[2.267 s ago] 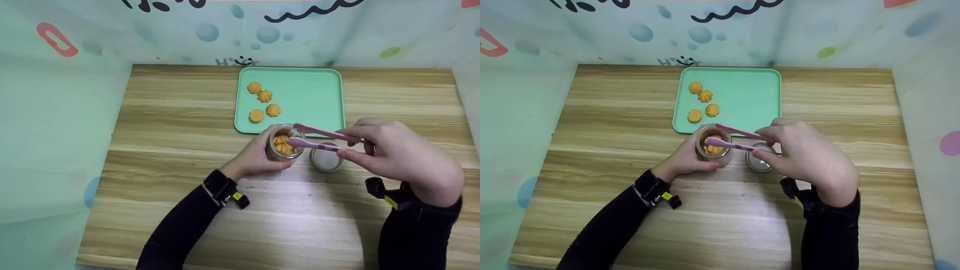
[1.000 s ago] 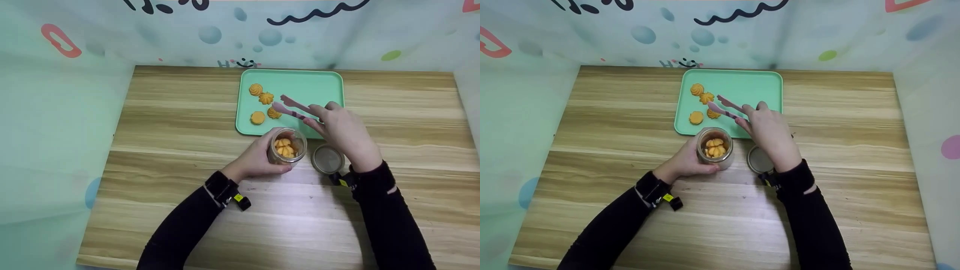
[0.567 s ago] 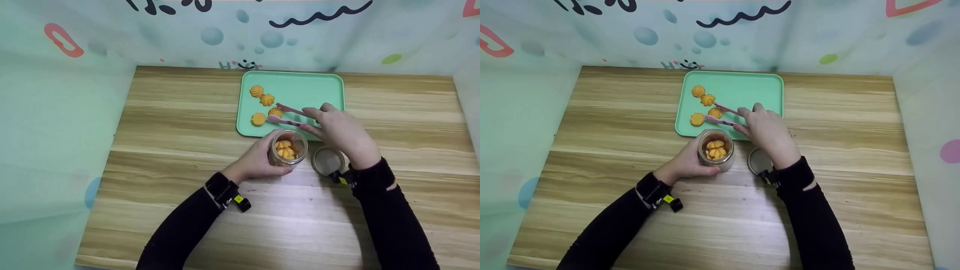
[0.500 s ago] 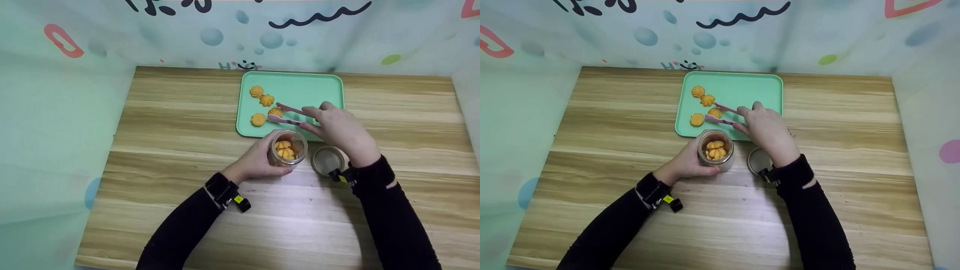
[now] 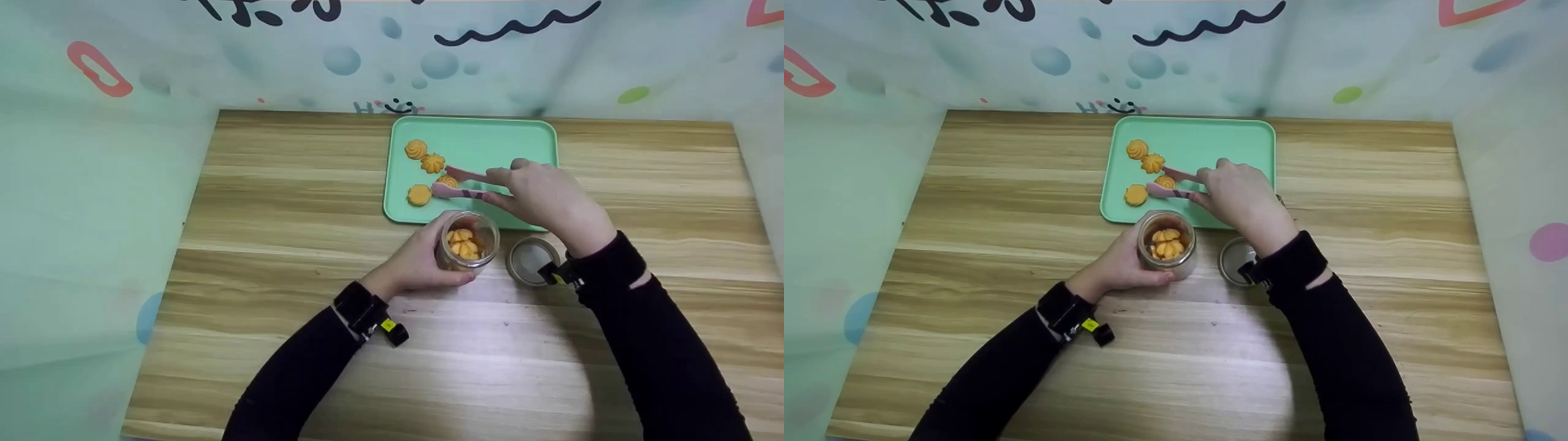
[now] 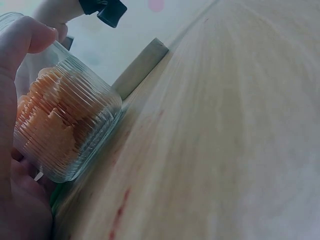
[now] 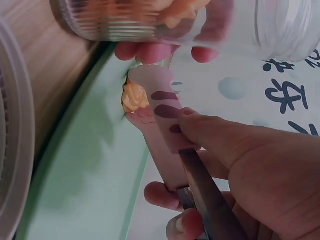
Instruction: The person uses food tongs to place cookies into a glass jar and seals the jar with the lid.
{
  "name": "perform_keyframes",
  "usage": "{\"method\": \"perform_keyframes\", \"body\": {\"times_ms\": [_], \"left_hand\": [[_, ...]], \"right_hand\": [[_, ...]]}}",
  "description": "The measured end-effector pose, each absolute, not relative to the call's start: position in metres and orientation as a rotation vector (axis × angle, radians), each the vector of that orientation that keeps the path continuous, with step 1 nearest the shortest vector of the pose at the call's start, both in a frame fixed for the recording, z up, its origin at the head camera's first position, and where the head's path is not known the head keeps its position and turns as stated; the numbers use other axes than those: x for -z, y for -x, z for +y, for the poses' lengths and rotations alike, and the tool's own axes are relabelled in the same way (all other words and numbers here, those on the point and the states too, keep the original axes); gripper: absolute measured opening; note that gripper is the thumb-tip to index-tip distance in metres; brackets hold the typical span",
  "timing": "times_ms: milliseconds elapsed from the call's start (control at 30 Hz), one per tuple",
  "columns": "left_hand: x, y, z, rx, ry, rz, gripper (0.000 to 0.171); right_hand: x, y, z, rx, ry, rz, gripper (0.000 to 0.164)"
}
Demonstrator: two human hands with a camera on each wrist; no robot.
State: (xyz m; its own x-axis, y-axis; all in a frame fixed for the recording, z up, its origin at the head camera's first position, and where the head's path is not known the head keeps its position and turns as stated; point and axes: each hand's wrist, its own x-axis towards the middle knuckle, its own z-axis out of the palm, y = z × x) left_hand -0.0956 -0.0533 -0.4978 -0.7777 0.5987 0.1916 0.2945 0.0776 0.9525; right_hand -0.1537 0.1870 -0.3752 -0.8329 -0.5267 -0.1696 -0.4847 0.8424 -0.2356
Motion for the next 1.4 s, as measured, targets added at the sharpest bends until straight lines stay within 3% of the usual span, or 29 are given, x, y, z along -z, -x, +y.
{"method": "perform_keyframes", "body": {"times_ms": [400, 700, 1133, 1400], "left_hand": [[0.498, 0.097, -0.055, -1.760, -0.920, 2.128, 0.094], [0.497, 0.098, -0.054, -1.747, -0.895, 2.135, 0.092], [0.498, 0.096, -0.052, -1.748, -0.890, 2.141, 0.094], [0.500, 0.095, -0.053, -1.763, -0.872, 2.099, 0.095]], "right_hand": [[0.370, 0.155, 0.187, 0.300, 0.950, 2.830, 0.025], [0.348, 0.144, 0.216, 0.391, 0.891, 2.897, 0.028], [0.308, 0.085, 0.270, 0.606, 0.936, 2.942, 0.029], [0.303, 0.052, 0.261, 0.662, 1.048, 2.936, 0.030]]}}
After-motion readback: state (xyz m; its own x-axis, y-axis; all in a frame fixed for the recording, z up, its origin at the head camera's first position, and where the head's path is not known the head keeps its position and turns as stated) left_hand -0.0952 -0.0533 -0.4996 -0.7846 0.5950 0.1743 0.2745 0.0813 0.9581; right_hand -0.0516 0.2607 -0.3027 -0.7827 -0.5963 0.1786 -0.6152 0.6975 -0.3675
